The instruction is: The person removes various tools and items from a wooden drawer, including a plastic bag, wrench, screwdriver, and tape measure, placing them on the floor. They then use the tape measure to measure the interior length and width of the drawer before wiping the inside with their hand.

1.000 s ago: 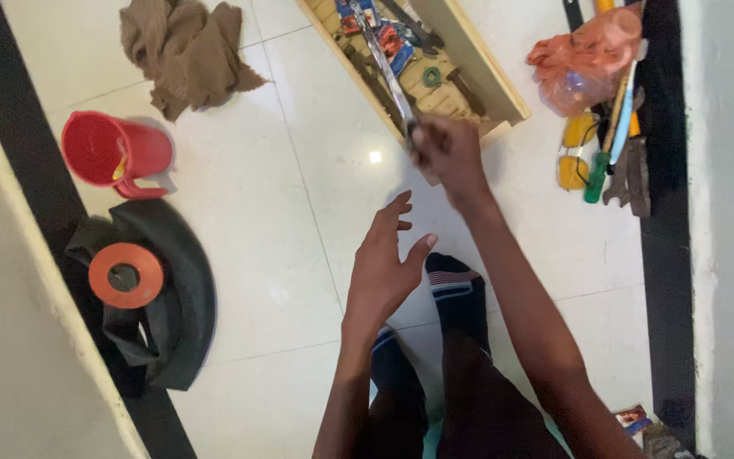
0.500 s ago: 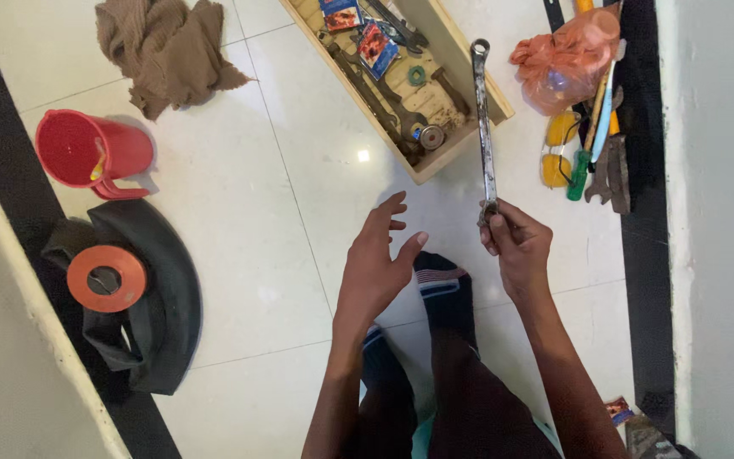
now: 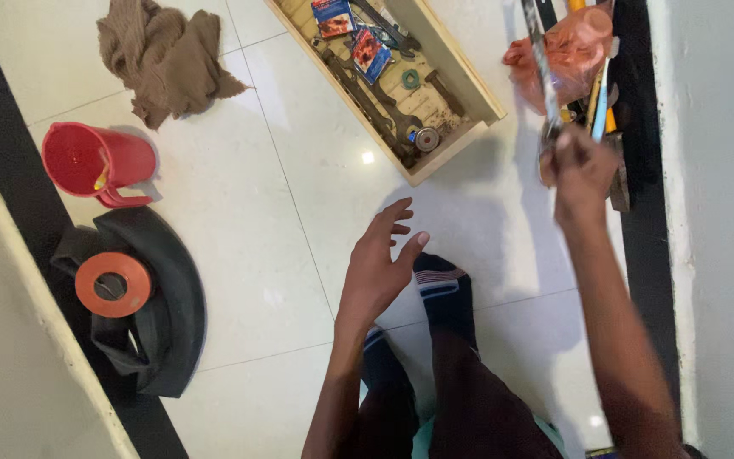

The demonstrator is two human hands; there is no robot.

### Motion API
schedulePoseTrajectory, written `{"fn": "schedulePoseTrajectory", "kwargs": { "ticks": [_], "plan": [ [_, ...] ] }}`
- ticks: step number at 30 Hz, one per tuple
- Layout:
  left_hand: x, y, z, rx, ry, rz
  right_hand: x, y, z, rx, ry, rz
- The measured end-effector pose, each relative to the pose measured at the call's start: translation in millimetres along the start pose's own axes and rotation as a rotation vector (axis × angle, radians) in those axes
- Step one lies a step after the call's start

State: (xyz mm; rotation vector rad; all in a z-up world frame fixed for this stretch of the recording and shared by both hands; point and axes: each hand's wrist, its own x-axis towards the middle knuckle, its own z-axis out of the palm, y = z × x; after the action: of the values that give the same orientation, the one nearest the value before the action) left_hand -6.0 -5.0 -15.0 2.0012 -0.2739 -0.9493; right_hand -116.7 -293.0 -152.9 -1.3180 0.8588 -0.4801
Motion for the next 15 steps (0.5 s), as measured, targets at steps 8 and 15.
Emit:
{"fn": "schedulePoseTrajectory", "kwargs": {
  "ticks": [8,15],
  "plan": [
    [1,6,9,-0.025,0.005,0.083,117,5,-21,-0.246,0.048,0.089],
    [29,-8,48,-0.202,0.064,0.299,110,55,-14,0.122,0.347,-0.069]
  ]
}}
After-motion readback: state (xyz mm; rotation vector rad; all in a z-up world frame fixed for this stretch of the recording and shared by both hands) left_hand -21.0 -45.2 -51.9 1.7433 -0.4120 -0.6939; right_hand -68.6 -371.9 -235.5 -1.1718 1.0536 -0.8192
